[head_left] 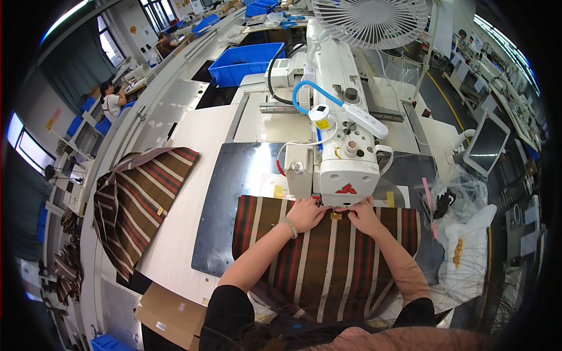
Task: Sewing a leather handle component onto a striped fabric bag using an industrial sewing machine.
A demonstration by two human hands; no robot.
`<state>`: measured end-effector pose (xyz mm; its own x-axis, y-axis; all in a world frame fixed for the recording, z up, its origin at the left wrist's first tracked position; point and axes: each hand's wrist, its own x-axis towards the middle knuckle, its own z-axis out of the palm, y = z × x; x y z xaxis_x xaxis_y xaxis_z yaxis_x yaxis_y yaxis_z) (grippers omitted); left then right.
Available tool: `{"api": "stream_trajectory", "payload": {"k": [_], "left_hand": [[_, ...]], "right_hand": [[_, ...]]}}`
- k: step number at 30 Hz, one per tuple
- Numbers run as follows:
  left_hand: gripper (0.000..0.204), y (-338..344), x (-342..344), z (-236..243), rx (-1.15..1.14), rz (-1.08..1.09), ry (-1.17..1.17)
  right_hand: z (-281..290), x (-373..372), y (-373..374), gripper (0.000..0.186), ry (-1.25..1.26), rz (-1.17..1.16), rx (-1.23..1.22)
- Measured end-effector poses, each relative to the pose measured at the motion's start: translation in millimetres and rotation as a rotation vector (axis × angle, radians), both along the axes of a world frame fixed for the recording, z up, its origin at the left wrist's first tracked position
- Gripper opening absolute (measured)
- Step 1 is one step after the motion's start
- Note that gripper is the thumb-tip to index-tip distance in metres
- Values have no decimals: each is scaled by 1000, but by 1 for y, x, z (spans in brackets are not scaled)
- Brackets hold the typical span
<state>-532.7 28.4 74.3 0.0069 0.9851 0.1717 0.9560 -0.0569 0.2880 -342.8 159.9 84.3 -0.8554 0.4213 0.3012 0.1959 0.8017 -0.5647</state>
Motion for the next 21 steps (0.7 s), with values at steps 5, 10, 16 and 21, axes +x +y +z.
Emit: {"api": "stream_trajectory", "payload": {"k": [5, 10, 16, 21], "left_hand": [[30, -4, 6, 5, 10, 68, -76], [33, -5, 8, 5, 64, 60, -78], [35, -6, 8, 6, 23, 69, -81], [40, -5, 10, 10, -48, 74, -96]], "right_hand": [[-1, 0, 0, 37, -8, 6, -30], [-9, 1, 2, 35, 15, -3, -11], [0, 0, -2, 35, 30, -5, -2], [-2, 0, -1, 36, 39, -18, 15]]}}
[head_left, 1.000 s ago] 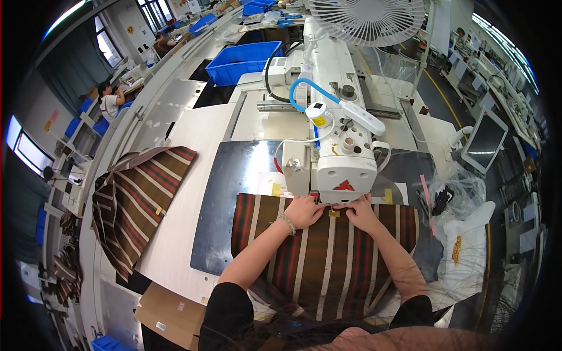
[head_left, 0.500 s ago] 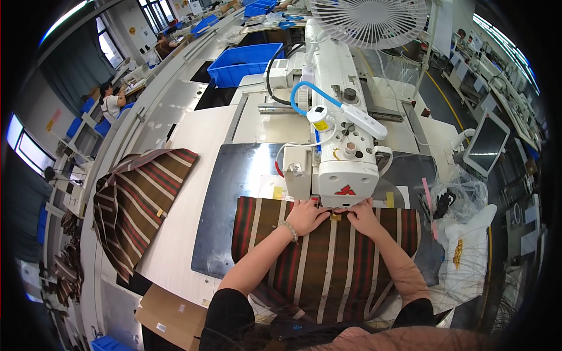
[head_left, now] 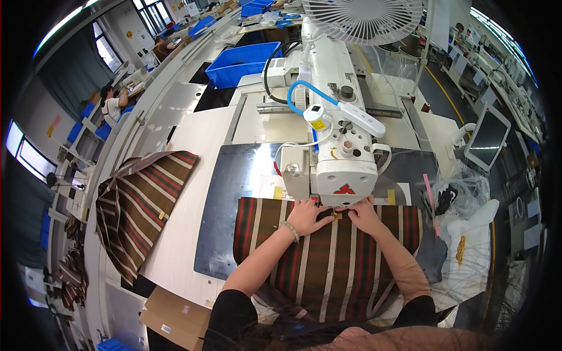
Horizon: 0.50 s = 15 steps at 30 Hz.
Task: Sewing a leather handle component onto a striped fabric bag using an industrial sewing machine.
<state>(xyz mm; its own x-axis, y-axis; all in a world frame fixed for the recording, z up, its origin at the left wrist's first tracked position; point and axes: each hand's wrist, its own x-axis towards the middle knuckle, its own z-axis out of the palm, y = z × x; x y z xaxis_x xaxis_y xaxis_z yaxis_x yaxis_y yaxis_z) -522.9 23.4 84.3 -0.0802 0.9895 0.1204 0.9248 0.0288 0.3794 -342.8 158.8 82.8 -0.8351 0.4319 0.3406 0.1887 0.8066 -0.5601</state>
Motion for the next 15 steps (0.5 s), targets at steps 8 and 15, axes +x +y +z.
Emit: {"api": "stream_trajectory", "payload": {"k": [8, 15], "left_hand": [[48, 2, 3, -1, -13, 35, -8], [45, 5, 2, -7, -21, 43, 4]], "right_hand": [[0, 1, 4, 33, -46, 19, -27], [10, 0, 8, 33, -103, 66, -50]]}}
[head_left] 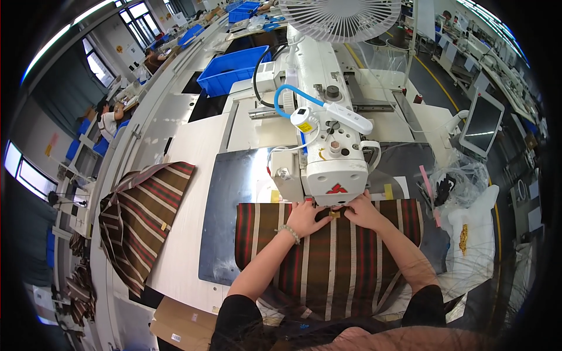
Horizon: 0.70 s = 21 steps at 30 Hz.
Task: Sewing a leather handle component onto a striped fabric bag using an industrial sewing machine.
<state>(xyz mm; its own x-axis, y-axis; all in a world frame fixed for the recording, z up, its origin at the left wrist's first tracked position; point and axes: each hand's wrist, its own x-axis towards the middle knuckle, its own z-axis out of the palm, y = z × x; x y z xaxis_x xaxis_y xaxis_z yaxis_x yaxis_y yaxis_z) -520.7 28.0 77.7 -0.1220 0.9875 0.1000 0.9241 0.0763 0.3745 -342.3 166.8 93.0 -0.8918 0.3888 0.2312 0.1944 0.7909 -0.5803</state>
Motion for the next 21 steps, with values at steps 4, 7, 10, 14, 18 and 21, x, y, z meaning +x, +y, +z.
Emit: {"api": "stream_trajectory", "payload": {"k": [4, 7, 10, 14, 18, 21], "left_hand": [[44, -2, 0, 0, -21, 12, -23], [44, -3, 0, 1, -13, 7, -22], [44, -4, 0, -1, 55, -3, -5], [45, -3, 1, 2, 28, -1, -8], [45, -4, -1, -1, 115, -8, -4], [45, -4, -1, 0, 43, 0, -37]], "right_hand": [[6, -3, 2, 33, -84, 26, 15], [15, -5, 2, 30, -194, 32, -9], [17, -5, 0, 24, -172, 42, 32], [12, -5, 5, 27, -106, 45, -4], [-2, -8, 7, 32, -67, -3, -106], [-9, -10, 5, 33, -51, -32, -287]]}}
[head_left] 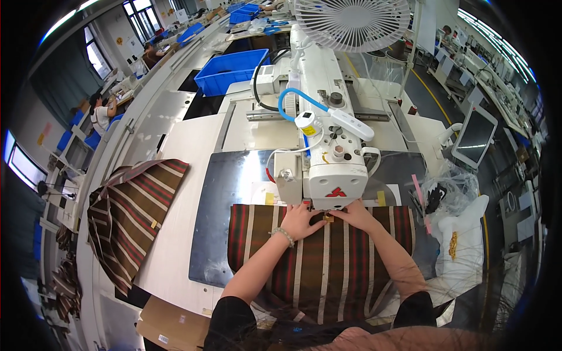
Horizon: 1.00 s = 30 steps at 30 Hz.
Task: Sewing a leather handle component onto a striped fabric bag using an industrial sewing machine.
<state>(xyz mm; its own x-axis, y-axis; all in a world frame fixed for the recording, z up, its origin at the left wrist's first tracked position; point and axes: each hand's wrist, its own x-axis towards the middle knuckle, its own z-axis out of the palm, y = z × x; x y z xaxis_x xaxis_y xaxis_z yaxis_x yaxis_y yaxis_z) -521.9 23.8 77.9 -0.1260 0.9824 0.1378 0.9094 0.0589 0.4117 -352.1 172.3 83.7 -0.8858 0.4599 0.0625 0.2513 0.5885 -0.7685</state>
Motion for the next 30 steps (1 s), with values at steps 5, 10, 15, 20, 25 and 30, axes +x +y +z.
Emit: {"api": "stream_trajectory", "payload": {"k": [5, 10, 15, 20, 25, 30], "left_hand": [[45, -1, 1, 3, 7, -5, 20], [45, 0, 2, 7, -24, -9, 8], [45, -1, 1, 5, -2, -15, 21], [43, -1, 2, 7, -15, -19, 5], [43, -1, 1, 8, -31, -16, 1], [43, 0, 0, 7, 0, -23, 21]], "right_hand": [[-10, -3, -2, 33, 111, -96, -72], [-13, -3, -6, 33, 155, -144, -8], [-4, -4, -16, 31, 160, -202, 94], [1, -3, -19, 34, 135, -234, 104], [4, -6, -24, 33, 154, -268, 150], [-2, -9, -31, 32, 193, -325, 203]]}}
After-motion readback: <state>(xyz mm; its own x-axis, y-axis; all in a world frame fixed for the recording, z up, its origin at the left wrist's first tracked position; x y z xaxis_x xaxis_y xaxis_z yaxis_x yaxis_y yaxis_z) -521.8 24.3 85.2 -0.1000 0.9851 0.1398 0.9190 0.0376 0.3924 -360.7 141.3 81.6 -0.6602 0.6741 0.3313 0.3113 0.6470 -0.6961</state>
